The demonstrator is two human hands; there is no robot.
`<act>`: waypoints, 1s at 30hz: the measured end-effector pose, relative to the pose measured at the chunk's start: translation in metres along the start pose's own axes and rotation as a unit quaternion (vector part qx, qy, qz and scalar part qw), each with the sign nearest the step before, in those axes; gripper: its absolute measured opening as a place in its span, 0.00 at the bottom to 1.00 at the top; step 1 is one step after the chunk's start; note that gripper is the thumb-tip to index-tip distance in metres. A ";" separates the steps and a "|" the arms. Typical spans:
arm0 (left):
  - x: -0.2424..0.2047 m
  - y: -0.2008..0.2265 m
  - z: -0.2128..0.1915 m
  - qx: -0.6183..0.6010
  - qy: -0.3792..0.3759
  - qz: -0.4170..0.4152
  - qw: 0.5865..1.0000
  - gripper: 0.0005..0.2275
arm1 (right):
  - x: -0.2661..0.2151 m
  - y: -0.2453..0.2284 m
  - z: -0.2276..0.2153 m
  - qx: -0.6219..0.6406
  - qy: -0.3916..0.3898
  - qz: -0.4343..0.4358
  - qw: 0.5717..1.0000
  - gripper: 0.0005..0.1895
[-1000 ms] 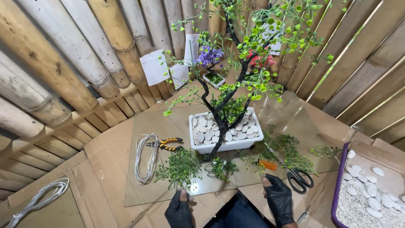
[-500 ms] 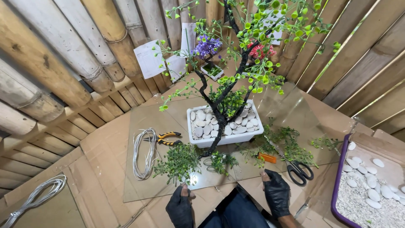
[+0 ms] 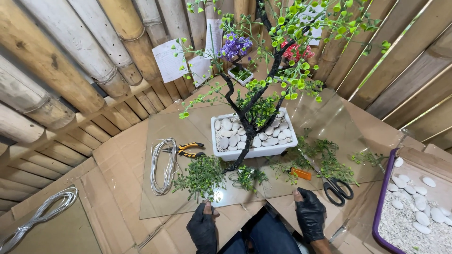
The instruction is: The person arranges artificial green foliage into a potted artificial tree. They pick up small leafy branches from the table and insert them into the base of the tree, adjusting the placement with both hands.
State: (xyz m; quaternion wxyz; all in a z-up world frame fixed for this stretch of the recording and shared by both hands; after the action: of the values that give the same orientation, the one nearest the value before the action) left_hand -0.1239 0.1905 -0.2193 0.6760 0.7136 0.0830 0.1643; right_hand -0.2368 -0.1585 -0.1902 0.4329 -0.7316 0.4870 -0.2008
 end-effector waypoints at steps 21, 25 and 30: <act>-0.003 -0.024 0.003 -0.036 0.055 -0.015 0.998 0.10 | 0.022 0.039 0.017 -0.106 0.016 0.004 0.994 0.20; -0.001 -0.013 0.004 0.005 0.032 -0.004 0.999 0.12 | 0.020 0.037 0.015 -0.093 0.009 0.023 0.995 0.18; -0.003 0.001 0.007 -0.003 0.025 0.008 1.000 0.11 | 0.018 0.034 0.014 -0.079 0.030 -0.030 0.996 0.15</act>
State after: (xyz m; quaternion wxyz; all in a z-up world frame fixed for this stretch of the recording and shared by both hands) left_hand -0.1245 0.1832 -0.2185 0.6743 0.7080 0.0939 0.1876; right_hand -0.2370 -0.1738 -0.2283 0.3523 -0.7714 0.4920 -0.1968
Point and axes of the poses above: each hand's wrist, its own x-axis towards the middle knuckle, its own z-axis out of the palm, y = z × x, the point moved 7 cm from there along x, towards the middle knuckle, and after that the axes turned 10 degrees about z, right-handed, at the moved point
